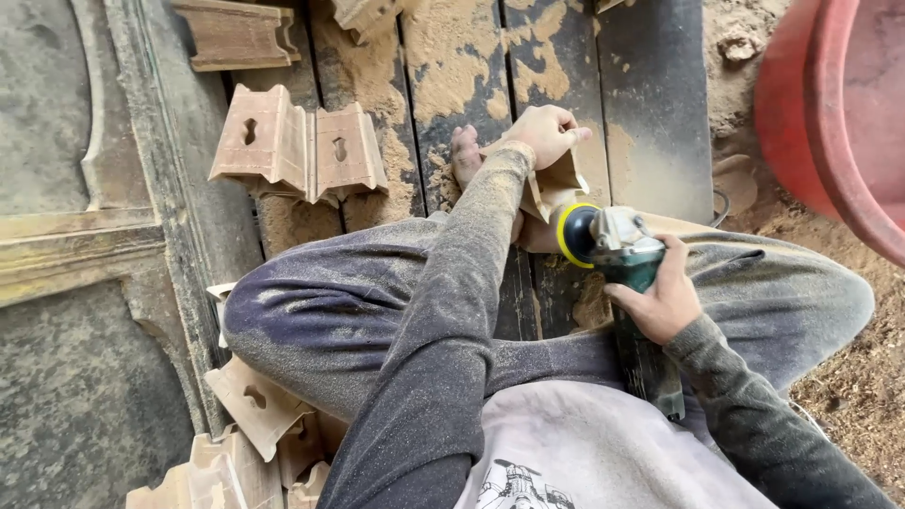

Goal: Sanding small decorative wooden blocks using a handheld angle grinder with a sanding disc attachment.

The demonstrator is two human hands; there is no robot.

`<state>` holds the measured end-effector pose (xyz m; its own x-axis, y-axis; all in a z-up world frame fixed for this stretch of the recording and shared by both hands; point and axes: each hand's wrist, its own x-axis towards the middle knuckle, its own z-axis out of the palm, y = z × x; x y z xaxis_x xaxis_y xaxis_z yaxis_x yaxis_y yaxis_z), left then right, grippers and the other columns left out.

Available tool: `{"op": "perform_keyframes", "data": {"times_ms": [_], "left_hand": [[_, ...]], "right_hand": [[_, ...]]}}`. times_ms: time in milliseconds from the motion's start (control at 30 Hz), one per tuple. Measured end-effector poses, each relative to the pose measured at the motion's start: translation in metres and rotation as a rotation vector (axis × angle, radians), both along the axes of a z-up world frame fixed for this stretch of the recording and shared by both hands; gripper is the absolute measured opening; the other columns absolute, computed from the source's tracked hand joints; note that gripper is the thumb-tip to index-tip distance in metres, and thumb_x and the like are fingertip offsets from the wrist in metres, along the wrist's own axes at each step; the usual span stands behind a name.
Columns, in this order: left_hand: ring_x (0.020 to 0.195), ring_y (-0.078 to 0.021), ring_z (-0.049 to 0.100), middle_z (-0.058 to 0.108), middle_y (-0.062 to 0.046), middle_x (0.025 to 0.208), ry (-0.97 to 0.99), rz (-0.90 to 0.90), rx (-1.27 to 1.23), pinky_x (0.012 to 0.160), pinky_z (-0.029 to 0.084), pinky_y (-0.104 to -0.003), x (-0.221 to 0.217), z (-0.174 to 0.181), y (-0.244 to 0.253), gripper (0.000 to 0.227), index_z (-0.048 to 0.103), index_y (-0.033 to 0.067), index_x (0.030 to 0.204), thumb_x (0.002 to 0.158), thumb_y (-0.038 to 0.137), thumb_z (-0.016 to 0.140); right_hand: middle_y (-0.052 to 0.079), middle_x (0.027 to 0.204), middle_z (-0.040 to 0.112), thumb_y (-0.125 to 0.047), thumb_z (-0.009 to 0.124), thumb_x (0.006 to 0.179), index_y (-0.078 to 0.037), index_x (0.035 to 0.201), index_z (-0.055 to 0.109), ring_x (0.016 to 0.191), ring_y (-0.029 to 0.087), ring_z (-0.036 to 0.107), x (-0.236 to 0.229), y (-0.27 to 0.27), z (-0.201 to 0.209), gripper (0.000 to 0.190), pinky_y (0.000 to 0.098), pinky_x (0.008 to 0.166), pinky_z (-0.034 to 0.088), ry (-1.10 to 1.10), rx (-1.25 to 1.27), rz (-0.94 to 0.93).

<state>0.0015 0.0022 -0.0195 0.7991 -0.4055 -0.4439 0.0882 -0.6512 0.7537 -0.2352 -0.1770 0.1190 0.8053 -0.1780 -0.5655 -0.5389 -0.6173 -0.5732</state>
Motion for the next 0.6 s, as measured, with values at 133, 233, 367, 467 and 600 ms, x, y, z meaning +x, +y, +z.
{"op": "perform_keyframes", "data": {"times_ms": [133, 233, 367, 467, 600], "left_hand": [[0.107, -0.0244, 0.077, 0.083, 0.001, 0.094, 0.008, -0.014, -0.011, 0.093, 0.062, -0.040, 0.000, 0.000, -0.003, 0.026, 0.082, 0.0304, 0.089, 0.087, 0.052, 0.068], [0.106, -0.0241, 0.077, 0.083, 0.000, 0.094, 0.004, -0.020, -0.011, 0.093, 0.062, -0.040, -0.001, 0.000, -0.004, 0.026, 0.082, 0.0301, 0.089, 0.087, 0.051, 0.068], [0.105, -0.0245, 0.078, 0.084, 0.000, 0.094, -0.005, -0.004, -0.022, 0.093, 0.062, -0.041, 0.006, -0.011, -0.011, 0.026, 0.082, 0.0300, 0.089, 0.087, 0.051, 0.067], [0.109, -0.0226, 0.077, 0.084, 0.001, 0.097, 0.020, -0.024, 0.006, 0.094, 0.062, -0.040, 0.000, 0.002, -0.004, 0.026, 0.081, 0.0320, 0.089, 0.087, 0.054, 0.067], [0.108, -0.0222, 0.077, 0.083, 0.001, 0.096, 0.025, -0.042, -0.005, 0.094, 0.062, -0.039, 0.002, 0.001, -0.006, 0.026, 0.082, 0.0312, 0.089, 0.087, 0.052, 0.067]], "right_hand": [[0.040, 0.130, 0.059, -0.025, 0.086, 0.079, -0.013, 0.148, 0.026, 0.117, 0.061, 0.062, 0.003, 0.006, 0.006, 0.092, 0.0694, 0.108, 0.046, -0.017, 0.038, -0.027], [0.041, 0.129, 0.059, -0.024, 0.086, 0.078, -0.013, 0.148, 0.026, 0.117, 0.062, 0.062, 0.004, 0.016, 0.006, 0.092, 0.0713, 0.108, 0.046, -0.014, 0.064, 0.004], [0.038, 0.130, 0.061, -0.027, 0.085, 0.078, -0.017, 0.146, 0.026, 0.117, 0.061, 0.063, 0.007, 0.018, 0.002, 0.091, 0.0695, 0.107, 0.048, 0.013, 0.017, 0.083], [0.037, 0.130, 0.062, -0.028, 0.083, 0.078, -0.017, 0.146, 0.024, 0.116, 0.061, 0.063, 0.001, 0.013, -0.009, 0.091, 0.0698, 0.107, 0.048, 0.004, 0.008, 0.093], [0.036, 0.130, 0.062, -0.028, 0.083, 0.078, -0.018, 0.145, 0.024, 0.115, 0.060, 0.064, 0.000, 0.008, -0.016, 0.090, 0.0688, 0.106, 0.049, -0.010, -0.009, 0.090]]}}
